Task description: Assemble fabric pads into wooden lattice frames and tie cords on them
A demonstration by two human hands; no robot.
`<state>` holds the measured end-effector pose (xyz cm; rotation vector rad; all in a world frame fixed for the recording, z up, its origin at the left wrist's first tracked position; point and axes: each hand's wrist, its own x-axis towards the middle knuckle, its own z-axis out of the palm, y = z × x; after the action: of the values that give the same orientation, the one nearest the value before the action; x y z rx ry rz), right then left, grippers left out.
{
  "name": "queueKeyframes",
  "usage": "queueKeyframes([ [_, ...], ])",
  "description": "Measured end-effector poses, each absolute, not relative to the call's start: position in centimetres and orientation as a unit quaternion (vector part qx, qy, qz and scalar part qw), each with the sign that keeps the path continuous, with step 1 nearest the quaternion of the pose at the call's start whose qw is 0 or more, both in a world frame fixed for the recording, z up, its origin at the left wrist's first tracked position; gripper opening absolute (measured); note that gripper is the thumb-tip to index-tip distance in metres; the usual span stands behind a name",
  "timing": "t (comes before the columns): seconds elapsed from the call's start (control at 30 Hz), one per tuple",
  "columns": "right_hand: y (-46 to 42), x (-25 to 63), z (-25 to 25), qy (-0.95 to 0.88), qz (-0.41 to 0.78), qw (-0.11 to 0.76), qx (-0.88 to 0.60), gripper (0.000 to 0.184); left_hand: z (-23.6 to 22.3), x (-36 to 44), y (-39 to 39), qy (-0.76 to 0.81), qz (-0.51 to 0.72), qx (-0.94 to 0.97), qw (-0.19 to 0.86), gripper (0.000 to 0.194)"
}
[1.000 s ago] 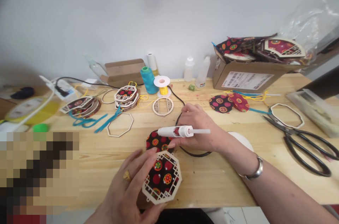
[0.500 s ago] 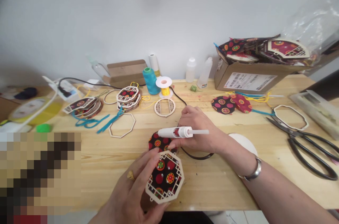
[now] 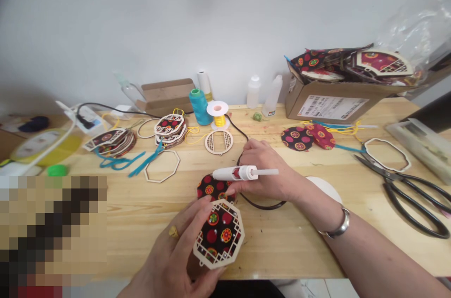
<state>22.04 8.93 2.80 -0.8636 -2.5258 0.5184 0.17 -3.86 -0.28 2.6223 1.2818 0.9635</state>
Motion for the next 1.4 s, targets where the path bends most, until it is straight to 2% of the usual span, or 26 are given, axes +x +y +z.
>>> queueKeyframes([
  [0.6, 8.9, 21.5, 1.8, -0.918, 0.167, 0.219, -0.286, 0.054, -0.3, 0.3, -3.9, 0.416, 0.314, 0.853, 0.039, 0.074],
  [1.0, 8.9, 21.5, 1.9, -0.919, 0.154, 0.214, -0.292, 0.053, -0.5, 0.0, -4.0, 0.418, 0.31, 0.853, 0.05, 0.08],
  [1.4, 9.4, 23.4, 3.1, -0.909, 0.188, 0.241, -0.282, 0.041, -0.4, 0.0, -3.9, 0.417, 0.309, 0.853, 0.05, 0.079],
])
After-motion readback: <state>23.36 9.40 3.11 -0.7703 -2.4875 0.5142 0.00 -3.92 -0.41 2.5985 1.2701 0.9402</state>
